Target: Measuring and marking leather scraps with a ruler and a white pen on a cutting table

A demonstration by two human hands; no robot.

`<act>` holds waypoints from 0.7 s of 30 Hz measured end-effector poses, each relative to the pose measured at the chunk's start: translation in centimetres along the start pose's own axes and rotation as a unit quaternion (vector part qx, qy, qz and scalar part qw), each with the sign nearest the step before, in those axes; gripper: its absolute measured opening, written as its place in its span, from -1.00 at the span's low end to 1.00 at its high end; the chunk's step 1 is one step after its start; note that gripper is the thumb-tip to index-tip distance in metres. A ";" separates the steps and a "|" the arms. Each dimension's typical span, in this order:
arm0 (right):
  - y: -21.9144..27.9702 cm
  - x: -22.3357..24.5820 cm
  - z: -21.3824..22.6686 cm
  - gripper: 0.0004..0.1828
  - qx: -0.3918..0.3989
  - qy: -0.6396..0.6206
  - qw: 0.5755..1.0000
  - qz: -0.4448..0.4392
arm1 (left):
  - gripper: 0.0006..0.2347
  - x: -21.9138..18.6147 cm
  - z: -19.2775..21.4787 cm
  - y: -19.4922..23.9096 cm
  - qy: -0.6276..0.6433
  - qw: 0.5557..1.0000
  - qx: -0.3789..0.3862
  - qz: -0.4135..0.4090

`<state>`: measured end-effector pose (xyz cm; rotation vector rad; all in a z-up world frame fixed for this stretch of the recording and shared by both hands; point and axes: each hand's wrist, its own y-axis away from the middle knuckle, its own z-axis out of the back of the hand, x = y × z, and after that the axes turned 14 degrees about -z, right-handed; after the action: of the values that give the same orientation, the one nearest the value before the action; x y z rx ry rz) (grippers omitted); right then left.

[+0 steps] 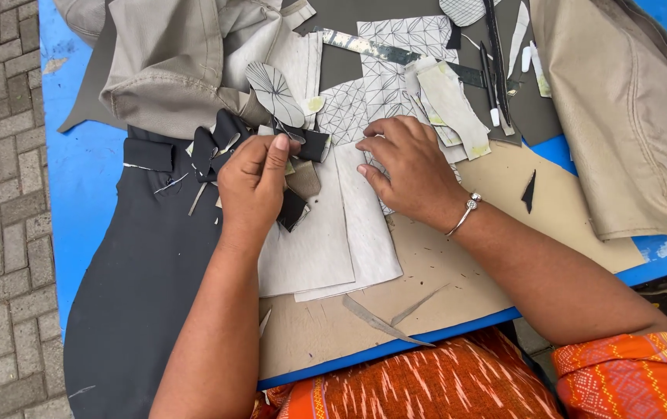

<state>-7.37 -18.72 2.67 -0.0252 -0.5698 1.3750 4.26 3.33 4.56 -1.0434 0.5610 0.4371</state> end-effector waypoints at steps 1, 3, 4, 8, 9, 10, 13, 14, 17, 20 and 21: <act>0.1 -0.2 -0.2 -0.73 0.003 -0.002 1.000 0.001 | -0.79 -0.2 0.7 -0.2 -0.002 1.000 0.000 0.004; 0.1 -0.5 -0.6 -0.75 0.019 0.003 1.000 0.004 | -0.83 -0.7 2.0 -0.8 0.005 1.000 0.007 -0.019; 0.1 -0.7 -0.6 -0.75 0.021 0.002 1.000 0.005 | -0.83 -1.1 2.5 -0.8 0.003 1.000 0.007 -0.017; -0.1 -1.1 -0.6 -0.75 0.043 0.016 0.999 -0.005 | -0.74 -2.3 3.7 -0.6 -0.171 0.964 0.205 0.002; -0.1 -1.2 -0.6 -0.75 0.047 0.019 0.999 -0.007 | -0.64 -2.4 3.7 -0.4 -0.227 0.939 0.258 0.008; -0.1 -1.1 -0.6 -0.75 0.047 0.019 0.999 -0.007 | -0.64 -1.8 3.4 -0.1 -0.227 0.939 0.258 0.008; 0.1 -0.7 -0.5 -0.75 0.052 0.028 0.998 -0.002 | -0.74 -0.3 2.3 0.8 -0.283 0.918 0.276 -0.014; 0.1 -0.6 -0.4 -0.75 0.060 0.024 0.998 0.000 | -0.83 0.1 2.1 0.9 -0.289 0.921 0.261 -0.020; 0.1 -0.1 0.1 -0.76 0.059 -0.002 0.998 0.010 | -0.91 0.3 1.6 0.5 -0.230 0.951 0.201 -0.041; -0.2 0.6 0.8 -0.72 0.059 -0.121 0.991 0.007 | -0.92 -1.7 0.7 0.2 -0.057 0.992 0.112 -0.024; -0.2 0.9 1.1 -0.69 0.068 -0.217 0.974 -0.003 | -0.93 -2.7 0.2 0.1 0.050 0.996 0.069 0.006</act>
<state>-7.53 -18.29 3.98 0.3955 -0.8356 1.4182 2.15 3.37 6.21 -0.9327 0.6775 0.3531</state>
